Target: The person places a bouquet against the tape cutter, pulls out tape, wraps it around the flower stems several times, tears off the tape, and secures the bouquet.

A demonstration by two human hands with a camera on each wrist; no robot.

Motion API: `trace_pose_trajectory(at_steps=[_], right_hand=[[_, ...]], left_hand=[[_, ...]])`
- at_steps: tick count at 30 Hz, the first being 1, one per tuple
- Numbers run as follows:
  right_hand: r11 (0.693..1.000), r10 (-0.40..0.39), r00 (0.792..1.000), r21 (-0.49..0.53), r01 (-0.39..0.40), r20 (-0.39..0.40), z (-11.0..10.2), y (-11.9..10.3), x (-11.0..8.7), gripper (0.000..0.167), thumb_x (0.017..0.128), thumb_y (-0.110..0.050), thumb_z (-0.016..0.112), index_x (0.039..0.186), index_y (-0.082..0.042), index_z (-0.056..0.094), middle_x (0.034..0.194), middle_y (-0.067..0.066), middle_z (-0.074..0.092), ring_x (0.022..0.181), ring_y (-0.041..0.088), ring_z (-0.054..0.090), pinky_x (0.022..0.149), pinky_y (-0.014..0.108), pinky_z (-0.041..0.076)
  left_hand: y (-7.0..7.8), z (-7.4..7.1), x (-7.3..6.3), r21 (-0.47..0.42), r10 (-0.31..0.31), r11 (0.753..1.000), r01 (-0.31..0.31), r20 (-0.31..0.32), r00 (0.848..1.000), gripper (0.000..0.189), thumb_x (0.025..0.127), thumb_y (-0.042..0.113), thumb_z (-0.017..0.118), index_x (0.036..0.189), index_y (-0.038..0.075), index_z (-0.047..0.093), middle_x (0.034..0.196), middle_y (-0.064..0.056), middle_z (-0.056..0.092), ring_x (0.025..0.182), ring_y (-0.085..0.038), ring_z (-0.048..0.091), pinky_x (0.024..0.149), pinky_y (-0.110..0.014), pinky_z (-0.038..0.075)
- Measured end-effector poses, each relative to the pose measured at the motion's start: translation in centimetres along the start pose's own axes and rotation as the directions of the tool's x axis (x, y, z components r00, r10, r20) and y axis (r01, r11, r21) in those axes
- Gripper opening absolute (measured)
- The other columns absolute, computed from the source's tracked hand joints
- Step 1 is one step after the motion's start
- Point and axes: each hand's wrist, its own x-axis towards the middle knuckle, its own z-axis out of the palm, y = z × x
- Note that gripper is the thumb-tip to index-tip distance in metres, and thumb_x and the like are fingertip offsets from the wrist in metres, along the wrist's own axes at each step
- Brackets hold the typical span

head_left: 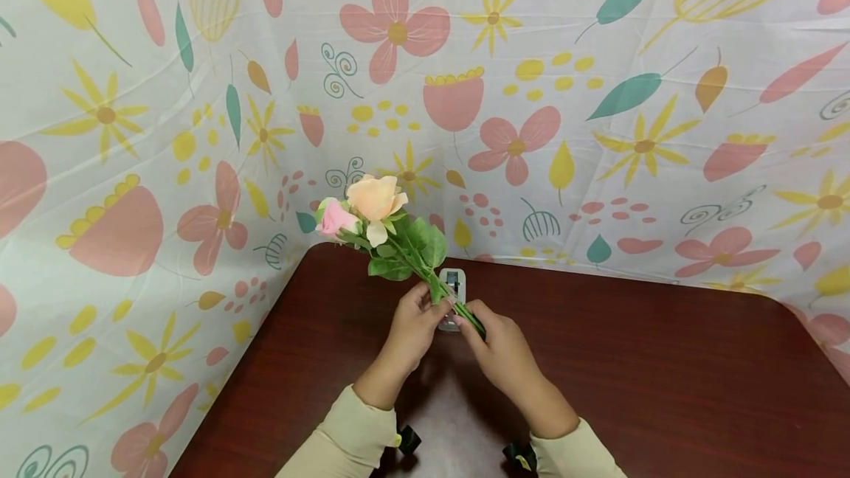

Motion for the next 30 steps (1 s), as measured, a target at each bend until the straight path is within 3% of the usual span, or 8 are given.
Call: trace_pose_trajectory(at_steps=[5,10,13,16,19,25,30], right_hand=[[0.987,0.078,0.995,0.136,-0.086,0.066,-0.11,-0.03,0.09,0.010,0.102,-0.029,0.061,0.102,-0.019,0.061,0.064,-0.009,0.046,0.051,0.002,0.041,0.050,0.023,0.040],[0.908,0.172,0.966,0.350,-0.231,0.193,-0.34,-0.10,0.22,0.024,0.106,-0.039,0.050,0.098,-0.018,0.060,0.063,0.001,0.051,0.047,0.009,0.047,0.047,0.029,0.044],[0.863,0.177,0.952,0.426,-0.272,0.250,-0.50,-0.08,0.32,0.032,0.108,-0.039,0.044,0.096,-0.014,0.058,0.067,0.005,0.051,0.047,0.010,0.045,0.046,0.030,0.043],[0.837,0.171,0.945,0.465,-0.288,0.279,-0.60,0.00,0.34,0.035,0.110,-0.039,0.040,0.097,-0.011,0.058,0.070,0.006,0.051,0.047,0.008,0.039,0.044,0.028,0.038],[0.835,0.158,0.950,0.478,-0.274,0.269,-0.63,0.12,0.33,0.033,0.110,-0.038,0.040,0.099,-0.013,0.060,0.069,0.004,0.050,0.046,0.006,0.034,0.043,0.026,0.034],[0.858,0.115,0.970,0.471,-0.205,0.213,-0.49,0.31,0.34,0.028,0.109,-0.032,0.043,0.097,-0.013,0.060,0.065,0.002,0.045,0.047,0.007,0.034,0.045,0.029,0.035],[0.871,0.121,0.977,0.453,-0.190,0.178,-0.33,0.08,0.27,0.023,0.108,-0.030,0.047,0.098,-0.014,0.061,0.063,0.000,0.042,0.049,0.007,0.037,0.047,0.028,0.037]], left_hand=[[0.20,-0.04,0.07,0.031,-0.001,1.000,0.001,0.001,1.000,0.026,0.098,0.008,0.061,0.122,-0.003,0.063,0.123,-0.028,0.062,0.094,-0.008,0.064,0.085,-0.029,0.054],[0.29,-0.20,0.12,0.068,0.019,0.998,-0.020,0.011,1.000,0.027,0.096,0.009,0.060,0.122,0.004,0.067,0.112,-0.017,0.067,0.091,-0.011,0.063,0.080,-0.028,0.053],[0.19,-0.29,0.13,0.079,0.034,0.996,-0.034,0.012,0.999,0.032,0.094,0.009,0.060,0.125,0.007,0.068,0.101,-0.008,0.069,0.089,-0.011,0.063,0.080,-0.026,0.053],[0.19,-0.29,0.06,0.070,0.045,0.997,-0.046,0.021,0.999,0.036,0.094,0.008,0.059,0.128,0.006,0.066,0.094,-0.003,0.067,0.087,-0.010,0.064,0.079,-0.024,0.053],[0.31,-0.20,-0.08,0.047,0.055,0.997,-0.056,0.023,0.998,0.035,0.094,0.008,0.059,0.129,0.005,0.065,0.095,-0.004,0.067,0.085,-0.010,0.064,0.077,-0.023,0.054],[0.33,-0.15,-0.29,0.002,0.068,0.998,-0.068,0.038,0.997,0.029,0.097,0.013,0.060,0.125,0.005,0.064,0.115,-0.018,0.064,0.093,-0.012,0.064,0.078,-0.024,0.055],[0.22,-0.08,-0.30,-0.020,0.067,0.998,-0.067,0.032,0.997,0.026,0.097,0.016,0.063,0.121,0.007,0.063,0.110,-0.012,0.063,0.093,-0.014,0.062,0.079,-0.026,0.054]])
